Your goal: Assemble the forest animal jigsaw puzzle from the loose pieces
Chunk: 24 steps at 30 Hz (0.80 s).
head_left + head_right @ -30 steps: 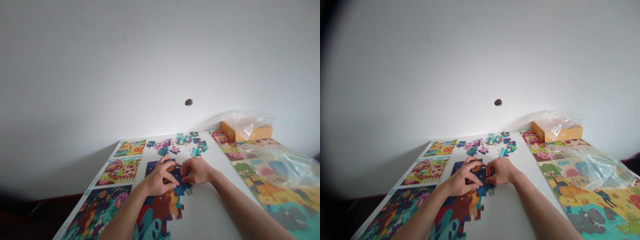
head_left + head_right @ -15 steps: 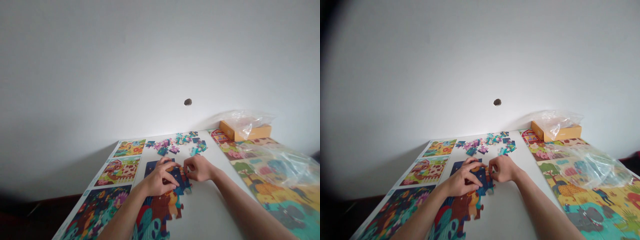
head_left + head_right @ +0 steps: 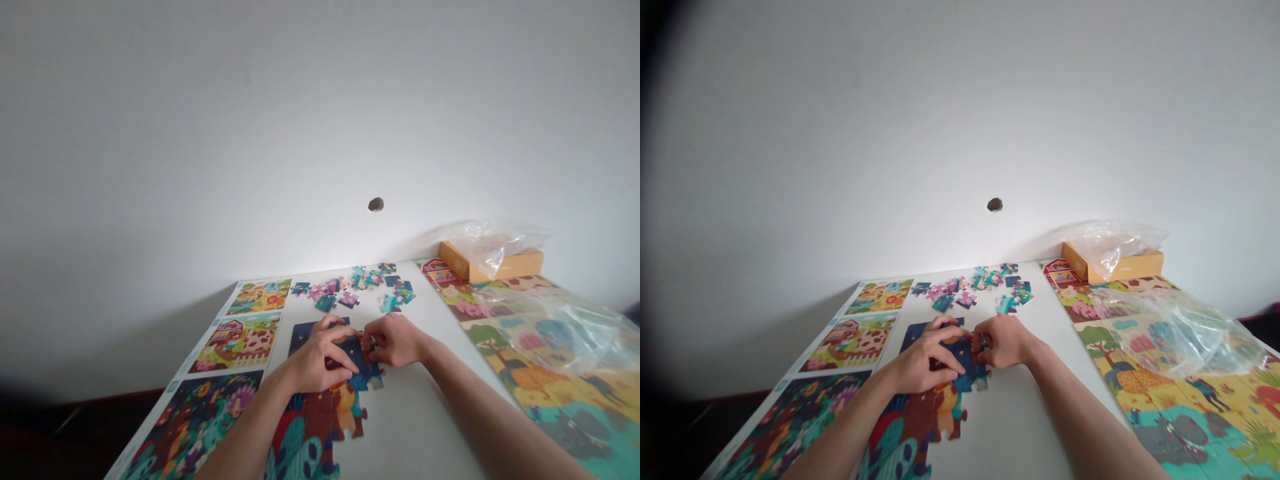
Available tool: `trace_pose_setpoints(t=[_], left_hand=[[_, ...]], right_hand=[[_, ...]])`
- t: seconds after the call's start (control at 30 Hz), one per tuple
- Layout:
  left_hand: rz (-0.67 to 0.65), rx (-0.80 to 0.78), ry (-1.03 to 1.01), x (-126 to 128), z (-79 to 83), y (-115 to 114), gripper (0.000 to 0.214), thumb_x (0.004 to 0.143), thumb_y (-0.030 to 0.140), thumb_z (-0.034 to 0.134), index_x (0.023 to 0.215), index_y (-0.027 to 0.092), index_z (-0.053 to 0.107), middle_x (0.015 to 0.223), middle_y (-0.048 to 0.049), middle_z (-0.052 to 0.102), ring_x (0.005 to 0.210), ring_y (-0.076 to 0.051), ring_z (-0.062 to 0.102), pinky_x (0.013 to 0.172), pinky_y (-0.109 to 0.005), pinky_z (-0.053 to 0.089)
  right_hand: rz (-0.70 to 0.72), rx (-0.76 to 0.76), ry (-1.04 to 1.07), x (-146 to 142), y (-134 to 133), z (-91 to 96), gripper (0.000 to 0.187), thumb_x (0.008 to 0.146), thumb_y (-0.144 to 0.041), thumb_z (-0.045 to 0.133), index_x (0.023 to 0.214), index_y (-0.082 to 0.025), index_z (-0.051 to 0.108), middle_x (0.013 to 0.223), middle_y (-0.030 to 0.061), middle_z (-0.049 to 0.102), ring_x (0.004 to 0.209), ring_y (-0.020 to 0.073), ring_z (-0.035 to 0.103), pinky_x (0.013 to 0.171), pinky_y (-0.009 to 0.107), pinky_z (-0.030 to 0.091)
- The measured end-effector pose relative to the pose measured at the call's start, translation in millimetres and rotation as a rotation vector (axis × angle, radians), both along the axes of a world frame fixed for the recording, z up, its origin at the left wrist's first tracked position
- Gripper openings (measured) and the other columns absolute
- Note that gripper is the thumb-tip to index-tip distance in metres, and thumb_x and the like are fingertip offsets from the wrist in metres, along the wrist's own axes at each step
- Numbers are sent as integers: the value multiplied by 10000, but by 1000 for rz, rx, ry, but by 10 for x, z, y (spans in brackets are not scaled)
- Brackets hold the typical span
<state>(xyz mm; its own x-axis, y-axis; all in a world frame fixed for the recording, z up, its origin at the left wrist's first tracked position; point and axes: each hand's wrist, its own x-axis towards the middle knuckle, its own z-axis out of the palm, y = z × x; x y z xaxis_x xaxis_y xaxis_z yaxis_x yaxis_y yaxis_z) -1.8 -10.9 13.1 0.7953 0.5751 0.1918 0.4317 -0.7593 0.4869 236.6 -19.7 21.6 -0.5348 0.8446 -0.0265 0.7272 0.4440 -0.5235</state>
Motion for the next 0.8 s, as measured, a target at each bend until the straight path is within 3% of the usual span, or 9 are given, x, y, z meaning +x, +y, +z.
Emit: trace_pose_setpoints(t=[0.3,0.67,0.73,0.8], left_hand=[[-22,1,-4,4,37,-13,201,741,195,734,861,348,787,1319,9,592,1267,-285,408,1090,-468,320],[-25,30,-7,7,51,-15,210,758,197,705,899,334,779,1275,8,616,1215,-256,458,1064,-429,347],[34,67,-20,-2,33,11,205,790,234,678,955,317,766,1236,-5,636,1196,-249,468,1055,-424,354],[185,133,-37,-20,-7,53,209,850,283,614,1011,299,747,1220,-23,640,1179,-246,476,1045,-434,354]], right_hand=[[-46,85,56,32,7,17,302,653,-147,556,879,-223,742,532,-44,540,520,114,488,545,218,325],[0,83,99,15,-17,1,300,665,-160,545,842,-261,766,523,-48,546,506,105,489,540,215,337],[-14,78,86,11,-12,-3,287,665,-164,553,840,-253,763,510,-46,535,496,107,479,539,220,333],[-54,85,68,2,5,-16,271,672,-166,555,835,-246,756,524,-39,554,507,113,490,545,226,331]])
